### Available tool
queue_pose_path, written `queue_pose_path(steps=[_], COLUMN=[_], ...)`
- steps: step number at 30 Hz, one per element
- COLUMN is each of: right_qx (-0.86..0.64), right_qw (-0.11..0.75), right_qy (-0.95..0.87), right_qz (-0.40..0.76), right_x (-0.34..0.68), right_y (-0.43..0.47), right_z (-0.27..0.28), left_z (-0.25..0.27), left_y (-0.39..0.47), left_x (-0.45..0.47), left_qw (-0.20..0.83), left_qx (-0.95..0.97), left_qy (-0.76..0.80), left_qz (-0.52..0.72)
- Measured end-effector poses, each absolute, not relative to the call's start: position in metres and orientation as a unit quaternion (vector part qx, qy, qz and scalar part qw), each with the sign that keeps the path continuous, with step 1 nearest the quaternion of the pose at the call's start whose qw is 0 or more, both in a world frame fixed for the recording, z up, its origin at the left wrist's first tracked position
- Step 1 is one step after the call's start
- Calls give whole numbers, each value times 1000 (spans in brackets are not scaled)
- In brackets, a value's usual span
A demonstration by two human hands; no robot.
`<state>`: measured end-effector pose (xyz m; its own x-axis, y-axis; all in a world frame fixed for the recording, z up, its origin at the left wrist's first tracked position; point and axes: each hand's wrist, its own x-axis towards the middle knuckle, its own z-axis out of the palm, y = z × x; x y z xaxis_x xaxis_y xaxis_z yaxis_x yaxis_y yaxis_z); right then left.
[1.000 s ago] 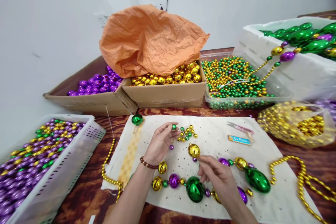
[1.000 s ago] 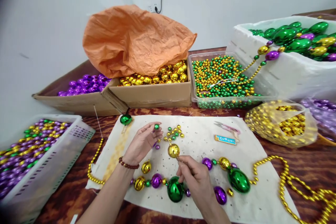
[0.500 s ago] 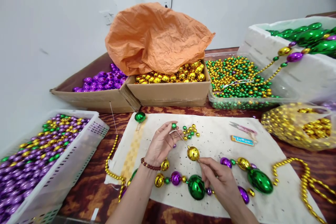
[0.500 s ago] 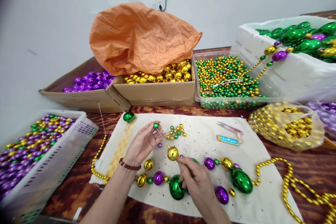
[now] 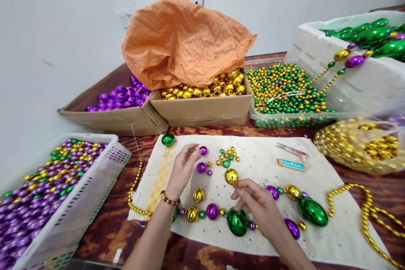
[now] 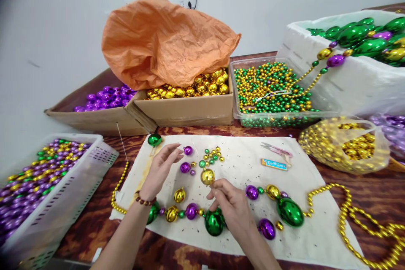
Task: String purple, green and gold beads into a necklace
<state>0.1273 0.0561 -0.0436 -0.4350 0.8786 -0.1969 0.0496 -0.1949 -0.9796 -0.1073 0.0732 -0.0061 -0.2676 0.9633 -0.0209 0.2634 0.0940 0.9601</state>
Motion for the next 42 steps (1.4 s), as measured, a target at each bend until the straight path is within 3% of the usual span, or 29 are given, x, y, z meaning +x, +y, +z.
queue_pose_path(steps=[5,10,15,20,24,32,42], right_qx=[-426,-428,-425,-405,-397,-394,-402], right_qw=[329,333,336,325,325,341,319], right_qy=[-534,-542,-551,-584,-602,-619,-629], right_qz=[652,642,634,623,612,587,583], right_x=[128,129,130,130,132,133,135], right_y=[53,50,51,50,47,41,39], right_z=[-50,-53,-51,-51,-54,-50,-59], left_z=[-35,-42,-39,-22,-6,2,4], left_y=[67,66,67,69,75,80,78], left_x=[-123,-120,-129,-117,-103,-94,-91], left_qw=[183,204,244,494,586,615,615], left_qx=[610,646,573,384,239,95,116], left_qy=[738,722,733,589,453,380,381], left_qz=[223,144,274,511,628,684,680])
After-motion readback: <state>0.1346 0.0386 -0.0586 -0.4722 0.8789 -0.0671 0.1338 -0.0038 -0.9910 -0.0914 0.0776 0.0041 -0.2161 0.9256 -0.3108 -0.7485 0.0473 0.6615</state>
